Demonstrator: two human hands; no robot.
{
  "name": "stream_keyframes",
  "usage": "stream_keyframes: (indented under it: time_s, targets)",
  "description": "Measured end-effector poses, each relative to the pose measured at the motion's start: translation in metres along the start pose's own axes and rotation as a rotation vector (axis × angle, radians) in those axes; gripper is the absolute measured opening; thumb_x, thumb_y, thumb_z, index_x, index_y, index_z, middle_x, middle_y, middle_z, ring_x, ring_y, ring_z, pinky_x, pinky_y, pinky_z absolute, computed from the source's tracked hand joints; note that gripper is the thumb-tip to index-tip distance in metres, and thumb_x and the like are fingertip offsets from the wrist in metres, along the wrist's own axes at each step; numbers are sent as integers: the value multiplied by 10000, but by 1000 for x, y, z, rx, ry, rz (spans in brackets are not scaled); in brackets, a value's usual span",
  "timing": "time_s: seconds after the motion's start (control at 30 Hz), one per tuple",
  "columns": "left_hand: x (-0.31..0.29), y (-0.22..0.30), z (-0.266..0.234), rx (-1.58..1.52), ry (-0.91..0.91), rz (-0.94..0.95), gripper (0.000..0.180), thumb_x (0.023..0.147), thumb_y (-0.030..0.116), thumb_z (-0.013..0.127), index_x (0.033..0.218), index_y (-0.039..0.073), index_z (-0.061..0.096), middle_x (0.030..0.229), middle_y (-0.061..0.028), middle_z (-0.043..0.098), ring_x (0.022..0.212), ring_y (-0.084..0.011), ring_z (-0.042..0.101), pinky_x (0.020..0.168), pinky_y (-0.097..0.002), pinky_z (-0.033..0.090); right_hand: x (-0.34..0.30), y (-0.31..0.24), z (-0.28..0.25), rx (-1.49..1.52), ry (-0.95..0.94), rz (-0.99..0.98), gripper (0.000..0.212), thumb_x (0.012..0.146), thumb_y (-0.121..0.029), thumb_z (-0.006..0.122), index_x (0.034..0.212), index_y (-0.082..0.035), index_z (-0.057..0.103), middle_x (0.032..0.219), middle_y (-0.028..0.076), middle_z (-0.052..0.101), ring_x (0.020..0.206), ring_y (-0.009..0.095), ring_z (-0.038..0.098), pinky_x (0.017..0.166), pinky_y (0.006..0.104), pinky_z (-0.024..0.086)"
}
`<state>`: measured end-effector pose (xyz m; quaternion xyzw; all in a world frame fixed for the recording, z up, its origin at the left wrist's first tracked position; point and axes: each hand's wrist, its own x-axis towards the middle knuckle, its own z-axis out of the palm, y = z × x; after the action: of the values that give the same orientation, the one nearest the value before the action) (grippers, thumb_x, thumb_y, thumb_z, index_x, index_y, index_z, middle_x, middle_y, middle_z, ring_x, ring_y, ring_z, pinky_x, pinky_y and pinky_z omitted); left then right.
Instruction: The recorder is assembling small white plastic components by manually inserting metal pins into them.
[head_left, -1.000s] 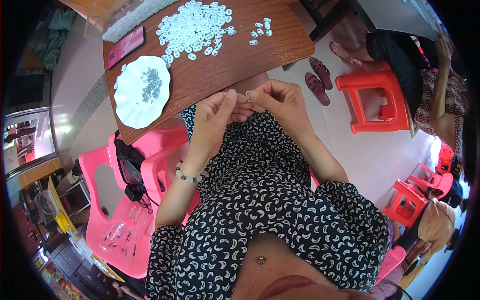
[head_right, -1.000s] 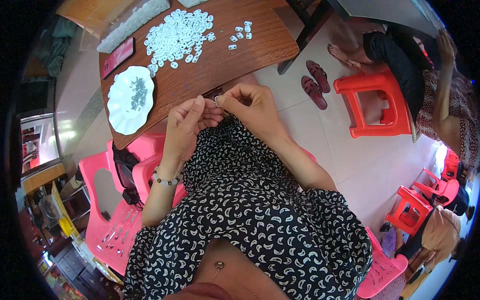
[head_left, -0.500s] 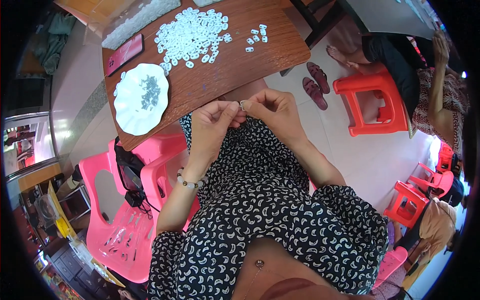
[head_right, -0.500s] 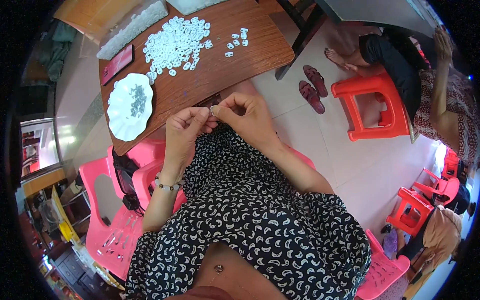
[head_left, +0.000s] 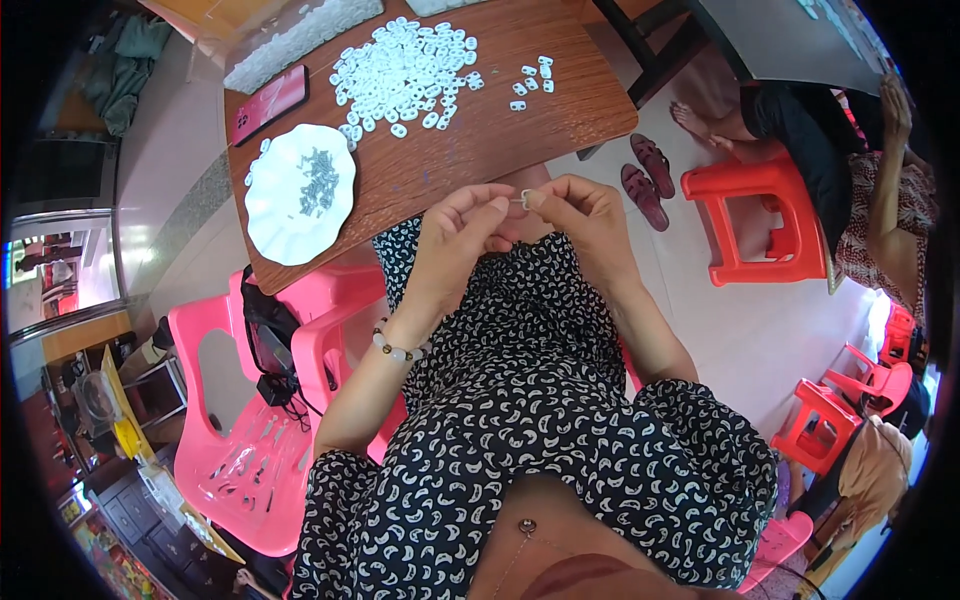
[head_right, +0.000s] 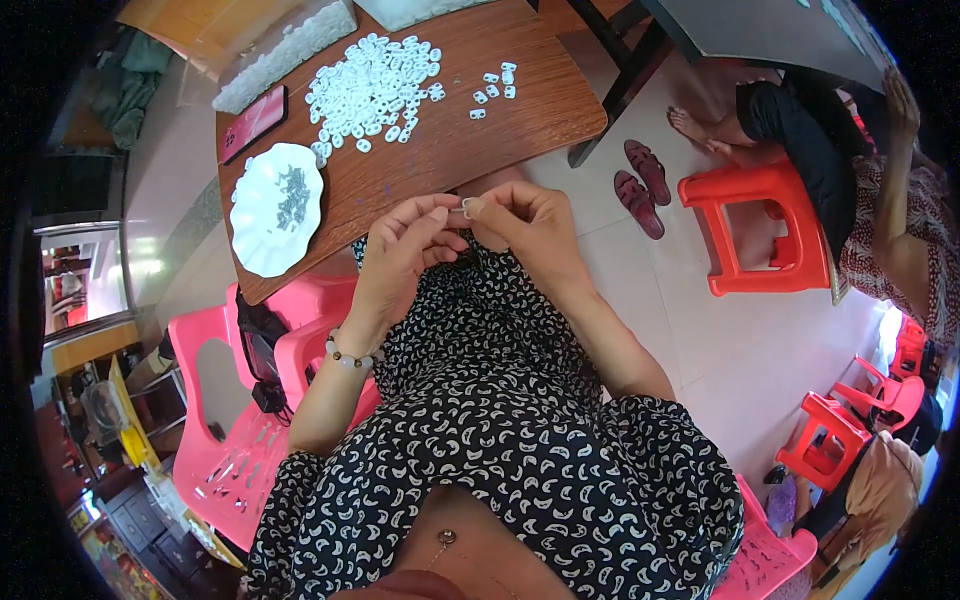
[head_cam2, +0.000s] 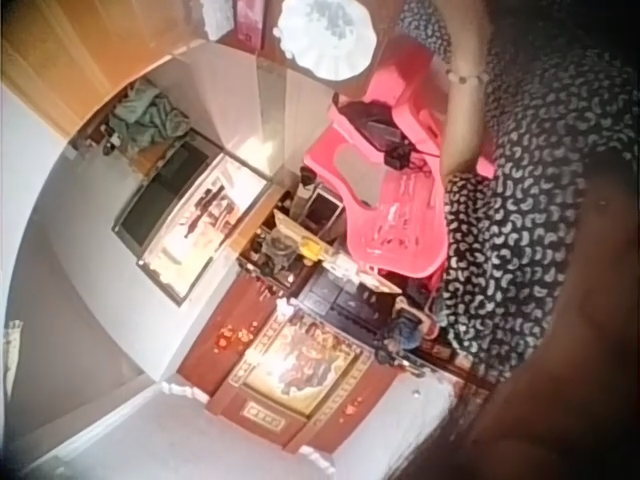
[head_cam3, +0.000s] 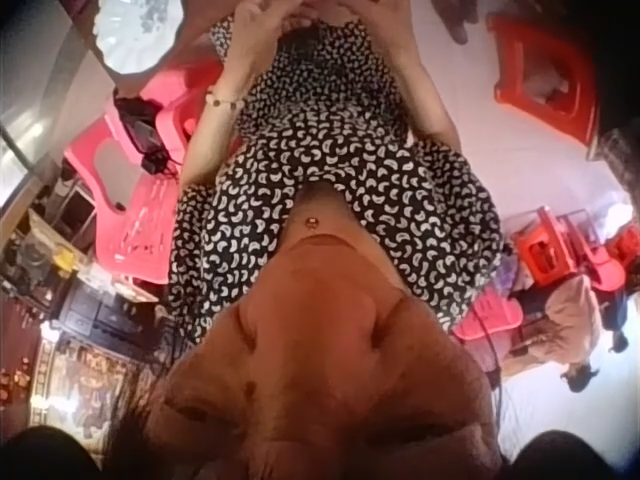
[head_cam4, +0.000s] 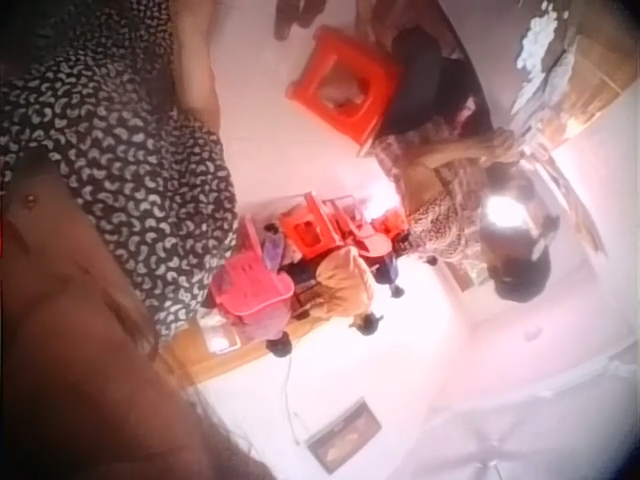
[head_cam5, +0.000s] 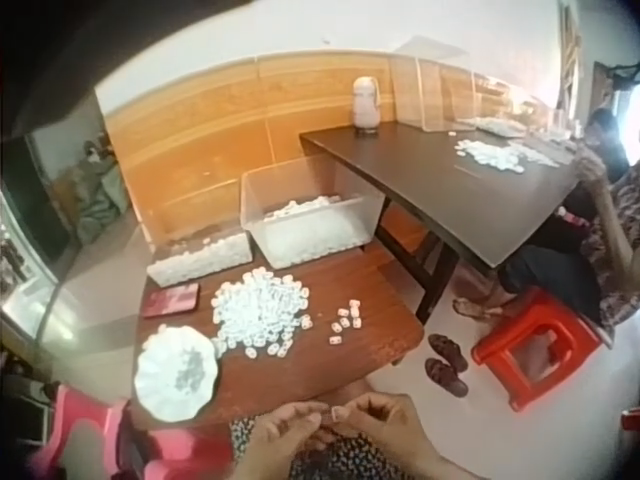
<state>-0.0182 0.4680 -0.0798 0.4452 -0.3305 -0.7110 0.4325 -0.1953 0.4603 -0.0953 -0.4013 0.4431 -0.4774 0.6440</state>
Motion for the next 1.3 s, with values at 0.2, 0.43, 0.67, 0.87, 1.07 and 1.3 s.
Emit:
stream_keyframes:
  time_s: [0.2,0.43,0.67,0.87,1.07,1.3]
  targets:
    - [32,0,-43,558,200,418,214,894,94,581,1062,-24,640,876,-81,689,691,-109,614,619,-234,483,0,-3,-6,33,47,-26,128,854,-138,695,839,-12,687,684,-45,567,615,26,433,591,196,325]
    - [51,33,-72,1212,469,517,186,833,70,596,983,-23,658,846,-167,662,680,-267,637,662,-370,504,-9,4,-16,38,69,-14,133,857,-139,696,851,-6,691,732,-27,606,649,28,448,619,189,335]
    - [66,17,-93,1274,478,582,159,824,65,619,948,-29,653,863,-184,635,656,-262,637,653,-372,514,-16,11,-21,66,67,-11,122,864,-117,703,870,4,684,746,-37,610,666,11,486,603,175,358]
    - [72,21,-98,1217,452,610,156,828,82,642,935,-28,664,828,-172,641,622,-239,623,615,-351,506,-16,11,-23,41,59,-2,122,869,-122,699,864,-1,686,739,-42,607,660,6,484,599,171,353]
    - [71,24,-90,1161,449,578,164,834,94,640,940,-30,665,801,-167,647,615,-236,618,598,-344,497,-14,-29,-25,46,137,-72,113,856,-124,659,843,-13,678,722,-23,610,622,35,450,588,191,329]
    - [81,29,-81,1246,458,614,197,830,120,640,972,-14,663,849,-183,615,696,-277,611,680,-388,493,-13,-45,-27,17,160,-171,90,852,-97,640,848,-11,665,702,-18,591,620,41,461,572,190,327]
